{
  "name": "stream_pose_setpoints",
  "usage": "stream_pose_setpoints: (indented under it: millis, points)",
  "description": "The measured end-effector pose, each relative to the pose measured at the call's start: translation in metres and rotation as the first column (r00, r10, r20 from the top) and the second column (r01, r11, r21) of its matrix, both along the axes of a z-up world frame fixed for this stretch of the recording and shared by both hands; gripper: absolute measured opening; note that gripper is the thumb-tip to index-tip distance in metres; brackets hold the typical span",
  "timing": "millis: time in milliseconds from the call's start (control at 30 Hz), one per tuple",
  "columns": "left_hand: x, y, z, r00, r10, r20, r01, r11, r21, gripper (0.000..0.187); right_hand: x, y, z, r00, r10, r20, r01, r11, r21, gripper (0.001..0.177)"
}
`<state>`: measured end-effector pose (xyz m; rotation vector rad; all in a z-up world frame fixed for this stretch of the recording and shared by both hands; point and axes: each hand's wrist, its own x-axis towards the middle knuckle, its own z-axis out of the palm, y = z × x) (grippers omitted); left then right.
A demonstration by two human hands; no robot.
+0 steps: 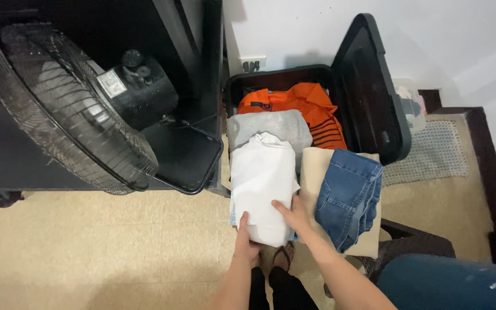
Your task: Organizing folded clothes in a storage bin and then taking a shirt from a basket to fold it on a desk.
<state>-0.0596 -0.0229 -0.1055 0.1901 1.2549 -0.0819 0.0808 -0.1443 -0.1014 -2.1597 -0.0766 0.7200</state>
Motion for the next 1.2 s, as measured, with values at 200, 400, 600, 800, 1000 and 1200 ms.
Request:
stream_pose_setpoints:
  millis: [200, 400, 600, 800, 1000, 1200]
  points:
    - [-0.003, -0.008, -0.008, 0.972, 0.138, 0.189, -0.153, 0.986, 0.066, 0.087, 0.021, 0.009, 0.022, 0.987, -0.063, -0.151, 0.067, 0.997, 0.023, 0.12]
    - [-0.001, -0.004, -0.016, 0.949, 0.147, 0.279, -0.176, 0.981, 0.079, 0.084, 0.041, 0.023, 0.037, 0.914, -0.039, -0.405, 0.065, 0.997, 0.05, 0.113]
    - [0.005, 0.009, 0.0, 0.967, 0.02, 0.252, -0.038, 0.997, 0.063, 0.083, 0.044, 0.035, 0.048, 0.864, -0.01, -0.504, 0.09, 0.987, 0.136, 0.098]
    - [0.011, 0.008, 0.029, 0.957, 0.14, 0.252, -0.114, 0.987, -0.114, 0.081, 0.049, 0.037, 0.056, 0.815, -0.063, -0.576, 0.174, 0.975, 0.139, 0.093]
    - [0.019, 0.0, 0.071, 0.979, 0.103, 0.174, -0.096, 0.994, -0.045, 0.087, 0.06, 0.047, 0.12, 0.88, -0.061, -0.471, 0.169, 0.967, 0.19, 0.092]
    - [0.046, -0.003, 0.124, 0.897, 0.172, 0.408, -0.174, 0.984, -0.034, 0.083, 0.078, 0.047, 0.193, 0.93, -0.136, -0.342, 0.2, 0.967, 0.158, 0.095]
